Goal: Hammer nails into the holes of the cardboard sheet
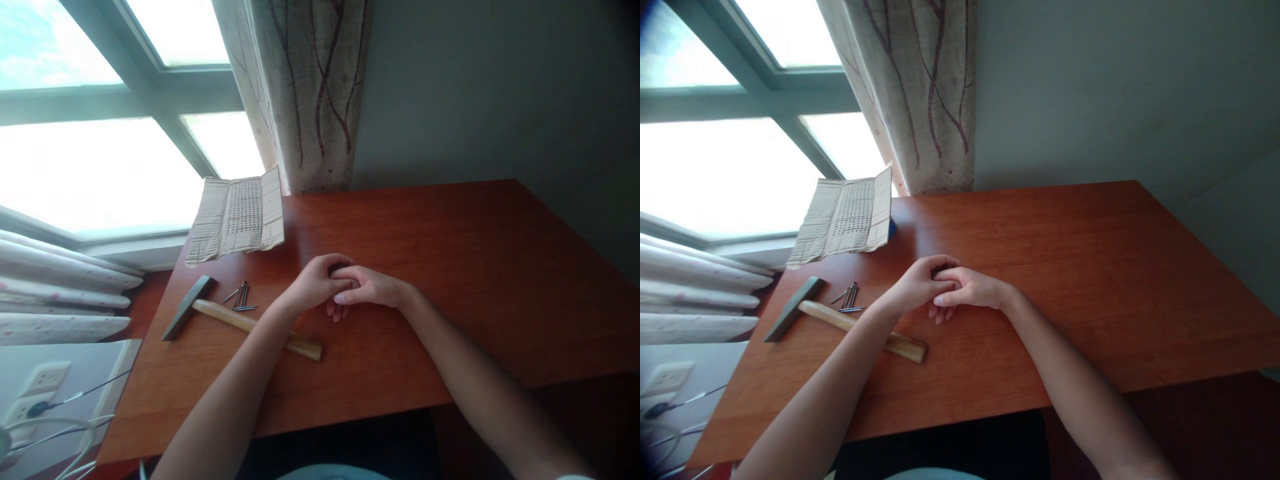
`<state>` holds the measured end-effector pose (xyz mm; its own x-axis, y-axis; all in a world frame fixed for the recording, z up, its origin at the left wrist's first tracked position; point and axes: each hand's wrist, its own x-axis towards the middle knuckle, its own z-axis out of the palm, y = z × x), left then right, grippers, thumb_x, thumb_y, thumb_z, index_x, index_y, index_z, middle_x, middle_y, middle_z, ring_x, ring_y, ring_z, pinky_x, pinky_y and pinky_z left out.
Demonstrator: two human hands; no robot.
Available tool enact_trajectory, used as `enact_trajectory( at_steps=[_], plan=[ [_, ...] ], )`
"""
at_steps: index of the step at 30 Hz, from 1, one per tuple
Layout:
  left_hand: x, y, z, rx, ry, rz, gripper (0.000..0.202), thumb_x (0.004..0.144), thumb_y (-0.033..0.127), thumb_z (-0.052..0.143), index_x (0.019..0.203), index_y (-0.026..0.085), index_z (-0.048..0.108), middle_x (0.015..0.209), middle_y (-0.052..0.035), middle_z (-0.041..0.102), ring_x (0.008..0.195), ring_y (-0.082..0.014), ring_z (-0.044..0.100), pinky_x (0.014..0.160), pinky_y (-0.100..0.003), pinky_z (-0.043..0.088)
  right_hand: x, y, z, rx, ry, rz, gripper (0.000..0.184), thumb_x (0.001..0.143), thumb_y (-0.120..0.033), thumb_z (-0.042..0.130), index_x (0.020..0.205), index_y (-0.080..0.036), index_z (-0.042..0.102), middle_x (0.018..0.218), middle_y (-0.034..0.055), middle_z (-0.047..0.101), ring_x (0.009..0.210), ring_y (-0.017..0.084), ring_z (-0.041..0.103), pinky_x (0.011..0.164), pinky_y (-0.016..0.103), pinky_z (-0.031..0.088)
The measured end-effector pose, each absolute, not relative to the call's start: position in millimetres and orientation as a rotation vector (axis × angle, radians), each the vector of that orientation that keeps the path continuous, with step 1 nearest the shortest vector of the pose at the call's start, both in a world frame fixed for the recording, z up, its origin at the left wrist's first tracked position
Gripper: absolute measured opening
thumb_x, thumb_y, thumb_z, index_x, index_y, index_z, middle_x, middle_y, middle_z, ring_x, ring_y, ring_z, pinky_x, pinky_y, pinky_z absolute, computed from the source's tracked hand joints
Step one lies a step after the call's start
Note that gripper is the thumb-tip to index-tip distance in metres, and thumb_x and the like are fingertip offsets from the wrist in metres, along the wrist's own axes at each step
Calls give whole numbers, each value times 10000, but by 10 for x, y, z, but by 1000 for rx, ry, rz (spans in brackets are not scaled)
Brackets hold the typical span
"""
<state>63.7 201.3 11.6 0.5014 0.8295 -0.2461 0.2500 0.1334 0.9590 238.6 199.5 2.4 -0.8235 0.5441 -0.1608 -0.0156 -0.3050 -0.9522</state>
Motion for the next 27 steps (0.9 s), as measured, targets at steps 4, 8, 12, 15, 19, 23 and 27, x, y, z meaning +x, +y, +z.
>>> enact_trajectory(
  at_steps=[4,8,12,15,19,23,27],
  plan=[
    [614,2040,102,1457,1049,533,201,762,222,743,918,119,671,710,-19,713,564,-150,681,456,-188,488,2387,1986,69,-637,-1595,2176,287,861,-365,747,959,-118,639,878,91,767,722,172,729,692,310,601],
    [640,2020,94,1440,1043,592,218,764,170,718,970,125,662,710,-1,708,501,-124,650,437,-182,471,2398,2004,35,-684,-1620,2130,294,855,-378,754,937,-108,670,878,94,768,741,168,725,736,315,599],
    [668,1982,114,1376,990,591,333,785,119,656,1117,127,641,703,7,711,429,-119,623,390,-187,455,2398,2011,0,-711,-1600,2139,325,836,-397,772,941,-104,678,885,96,768,748,172,726,750,330,603],
    [661,1984,135,1352,1001,544,309,784,138,672,1091,126,636,672,11,702,408,-126,615,365,-190,438,2391,2003,19,-685,-1600,2161,327,845,-399,762,952,-102,675,887,99,766,733,173,727,721,326,604],
    [637,2019,133,1404,1052,542,172,762,161,702,922,130,649,678,7,698,484,-122,642,421,-182,457,2391,1996,61,-659,-1618,2140,300,862,-385,745,945,-109,660,879,100,770,732,173,728,712,317,602],
    [639,2028,107,1450,1085,598,154,736,172,737,850,133,641,693,6,694,538,-119,655,455,-173,466,2405,2010,41,-668,-1627,2122,270,867,-366,736,929,-112,668,884,101,774,756,175,729,736,319,603],
    [652,1998,118,1373,1013,554,277,795,155,659,1071,131,636,653,11,699,421,-130,622,380,-193,447,2404,2022,-8,-717,-1644,2111,288,852,-374,750,944,-107,695,902,100,774,780,179,730,754,327,603]
  ],
)
